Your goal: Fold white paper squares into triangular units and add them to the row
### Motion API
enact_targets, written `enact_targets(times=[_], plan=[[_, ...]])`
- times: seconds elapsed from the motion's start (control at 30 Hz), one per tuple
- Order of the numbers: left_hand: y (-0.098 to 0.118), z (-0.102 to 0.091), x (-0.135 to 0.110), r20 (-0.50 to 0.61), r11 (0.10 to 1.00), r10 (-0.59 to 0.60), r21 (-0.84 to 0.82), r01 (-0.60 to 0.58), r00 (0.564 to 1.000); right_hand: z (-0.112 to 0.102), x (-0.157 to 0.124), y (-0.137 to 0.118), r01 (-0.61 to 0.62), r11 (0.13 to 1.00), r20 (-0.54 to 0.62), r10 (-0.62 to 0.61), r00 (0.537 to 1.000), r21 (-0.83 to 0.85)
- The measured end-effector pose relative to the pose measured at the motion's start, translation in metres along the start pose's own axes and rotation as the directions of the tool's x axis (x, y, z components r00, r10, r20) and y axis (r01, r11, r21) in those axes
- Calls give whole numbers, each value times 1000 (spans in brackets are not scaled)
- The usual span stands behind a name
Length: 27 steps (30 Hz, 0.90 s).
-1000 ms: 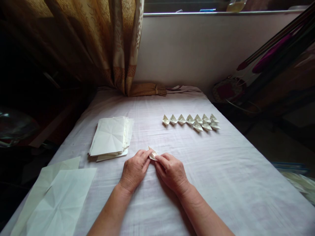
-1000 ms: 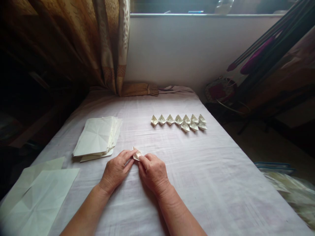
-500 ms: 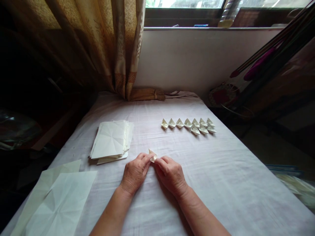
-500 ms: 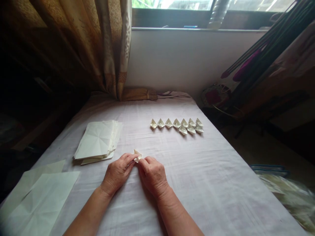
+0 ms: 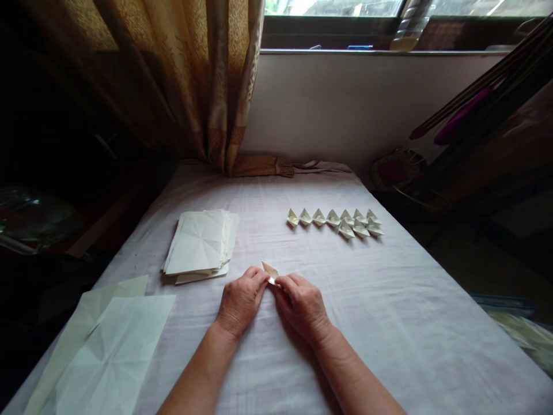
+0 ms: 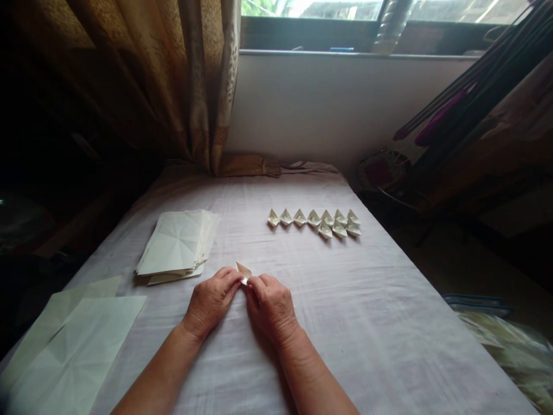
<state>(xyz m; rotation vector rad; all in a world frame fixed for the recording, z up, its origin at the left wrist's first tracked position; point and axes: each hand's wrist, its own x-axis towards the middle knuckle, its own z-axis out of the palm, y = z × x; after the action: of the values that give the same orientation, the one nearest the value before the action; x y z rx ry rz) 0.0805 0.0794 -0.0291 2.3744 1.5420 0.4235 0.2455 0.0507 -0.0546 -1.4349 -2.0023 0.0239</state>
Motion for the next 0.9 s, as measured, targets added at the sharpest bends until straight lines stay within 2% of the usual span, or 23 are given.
enact_targets(times=[0.17,0.37,0.53,0.73,0.9], plan=[[-6,8,-1,-129,998,40,-37,-45,991,-4,1,1,-63,998,-31,62,998,-21],[-11,12,0,-194,997,53,-43,-62,980,-12,5,16,-124,979,-111,107,988,-161],[-15,15,2,-238,995,67,-61,-84,969,-25,12,42,-185,943,-157,146,977,-278],[-16,13,3,-234,992,32,-115,-60,972,-41,15,81,-255,890,-214,184,959,-378],[-14,11,3,-226,988,12,-149,-46,974,-46,20,109,-347,838,-276,246,929,-421]])
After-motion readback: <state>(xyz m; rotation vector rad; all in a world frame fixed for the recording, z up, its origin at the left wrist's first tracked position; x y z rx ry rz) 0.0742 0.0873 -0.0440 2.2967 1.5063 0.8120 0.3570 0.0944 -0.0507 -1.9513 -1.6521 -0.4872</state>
